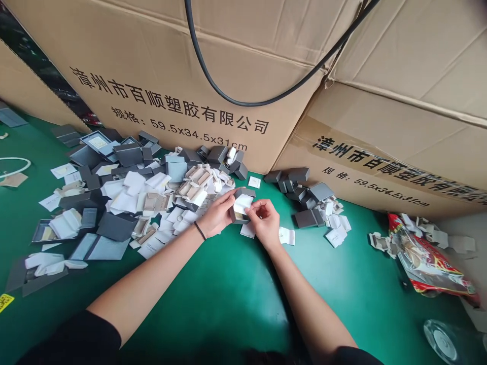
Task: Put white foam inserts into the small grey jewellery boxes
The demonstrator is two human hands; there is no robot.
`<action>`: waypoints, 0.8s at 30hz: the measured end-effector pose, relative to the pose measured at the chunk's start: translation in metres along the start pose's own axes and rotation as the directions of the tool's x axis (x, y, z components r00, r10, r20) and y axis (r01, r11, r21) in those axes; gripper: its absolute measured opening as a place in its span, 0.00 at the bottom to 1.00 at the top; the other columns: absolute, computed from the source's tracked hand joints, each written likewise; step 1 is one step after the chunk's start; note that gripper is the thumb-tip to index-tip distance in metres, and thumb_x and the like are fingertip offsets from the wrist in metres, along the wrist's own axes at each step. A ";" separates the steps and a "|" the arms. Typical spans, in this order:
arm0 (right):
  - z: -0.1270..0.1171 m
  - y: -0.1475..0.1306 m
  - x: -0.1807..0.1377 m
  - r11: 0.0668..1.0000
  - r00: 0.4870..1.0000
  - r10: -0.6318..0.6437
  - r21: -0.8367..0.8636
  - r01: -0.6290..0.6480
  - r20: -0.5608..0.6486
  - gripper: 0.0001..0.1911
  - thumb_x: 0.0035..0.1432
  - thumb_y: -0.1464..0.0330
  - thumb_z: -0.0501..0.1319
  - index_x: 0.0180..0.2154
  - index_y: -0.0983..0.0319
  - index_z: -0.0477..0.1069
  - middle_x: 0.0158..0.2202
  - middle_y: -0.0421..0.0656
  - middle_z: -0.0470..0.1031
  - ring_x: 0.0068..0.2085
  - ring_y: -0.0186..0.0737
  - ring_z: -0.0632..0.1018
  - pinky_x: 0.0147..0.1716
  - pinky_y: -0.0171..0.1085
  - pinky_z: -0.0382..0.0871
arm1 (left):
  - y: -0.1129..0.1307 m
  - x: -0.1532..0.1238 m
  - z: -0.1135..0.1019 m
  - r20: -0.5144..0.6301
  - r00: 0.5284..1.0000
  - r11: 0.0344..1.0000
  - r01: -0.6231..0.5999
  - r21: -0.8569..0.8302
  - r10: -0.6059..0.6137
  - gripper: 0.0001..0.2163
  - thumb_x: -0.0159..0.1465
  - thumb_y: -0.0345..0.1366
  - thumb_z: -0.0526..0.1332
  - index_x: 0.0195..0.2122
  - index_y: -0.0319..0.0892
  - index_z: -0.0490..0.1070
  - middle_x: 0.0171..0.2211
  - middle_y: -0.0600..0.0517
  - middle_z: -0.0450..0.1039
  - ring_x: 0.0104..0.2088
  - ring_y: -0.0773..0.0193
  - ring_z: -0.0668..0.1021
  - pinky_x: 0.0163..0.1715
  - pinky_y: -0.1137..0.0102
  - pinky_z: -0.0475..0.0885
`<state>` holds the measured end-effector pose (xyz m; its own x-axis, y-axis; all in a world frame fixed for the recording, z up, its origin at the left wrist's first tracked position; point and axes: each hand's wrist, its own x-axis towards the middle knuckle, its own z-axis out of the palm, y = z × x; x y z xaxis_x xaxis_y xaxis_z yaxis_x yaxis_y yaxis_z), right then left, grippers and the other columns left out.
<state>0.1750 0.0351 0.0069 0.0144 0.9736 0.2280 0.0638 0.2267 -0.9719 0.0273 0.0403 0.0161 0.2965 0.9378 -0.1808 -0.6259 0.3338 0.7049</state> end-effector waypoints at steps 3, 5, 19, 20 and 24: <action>0.000 0.000 -0.001 0.987 0.998 -0.052 -0.149 0.057 0.038 0.08 0.51 0.67 0.63 0.26 0.60 0.64 0.25 0.36 0.68 0.23 0.29 0.65 0.24 0.31 0.61 | 0.000 0.000 0.003 -0.039 0.999 1.000 -0.012 0.007 0.012 0.14 0.61 0.35 0.59 0.49 0.44 0.69 0.42 0.49 0.73 0.40 0.63 0.74 0.37 0.71 0.68; 0.000 -0.001 0.000 0.971 0.993 -0.091 -0.214 0.104 0.071 0.09 0.52 0.67 0.61 0.24 0.60 0.63 0.24 0.35 0.67 0.23 0.29 0.65 0.24 0.31 0.61 | 0.001 0.000 0.005 -0.040 0.999 1.000 -0.011 0.013 0.011 0.14 0.61 0.36 0.59 0.49 0.43 0.69 0.42 0.49 0.73 0.41 0.62 0.74 0.37 0.70 0.69; -0.001 0.004 0.001 0.913 0.972 -0.147 -0.352 0.205 0.183 0.07 0.57 0.70 0.55 0.28 0.60 0.68 0.26 0.38 0.69 0.24 0.31 0.67 0.26 0.32 0.62 | 0.000 -0.005 0.009 -0.058 0.997 0.929 -0.031 0.368 0.056 0.26 0.51 0.25 0.60 0.53 0.46 0.65 0.42 0.51 0.69 0.37 0.65 0.72 0.26 0.76 0.69; -0.002 0.004 0.001 0.908 0.968 -0.157 -0.357 0.220 0.197 0.07 0.57 0.71 0.54 0.28 0.60 0.68 0.27 0.38 0.69 0.25 0.32 0.67 0.26 0.32 0.62 | 0.000 -0.005 0.010 -0.060 0.997 0.924 -0.023 0.381 0.049 0.26 0.51 0.26 0.59 0.53 0.46 0.65 0.41 0.51 0.69 0.35 0.65 0.72 0.24 0.76 0.68; -0.006 0.004 0.003 0.888 0.950 -0.196 -0.367 0.278 0.245 0.08 0.59 0.73 0.52 0.29 0.60 0.67 0.27 0.39 0.67 0.29 0.33 0.68 0.29 0.32 0.62 | 0.000 -0.006 0.009 -0.035 0.997 0.882 -0.044 0.469 0.068 0.23 0.55 0.30 0.58 0.54 0.46 0.64 0.41 0.50 0.69 0.34 0.64 0.72 0.22 0.74 0.69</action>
<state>0.1812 0.0386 0.0040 -0.2430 0.8869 0.3928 0.4271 0.4614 -0.7776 0.0322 0.0338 0.0236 0.2283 0.9610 -0.1563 -0.2263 0.2085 0.9515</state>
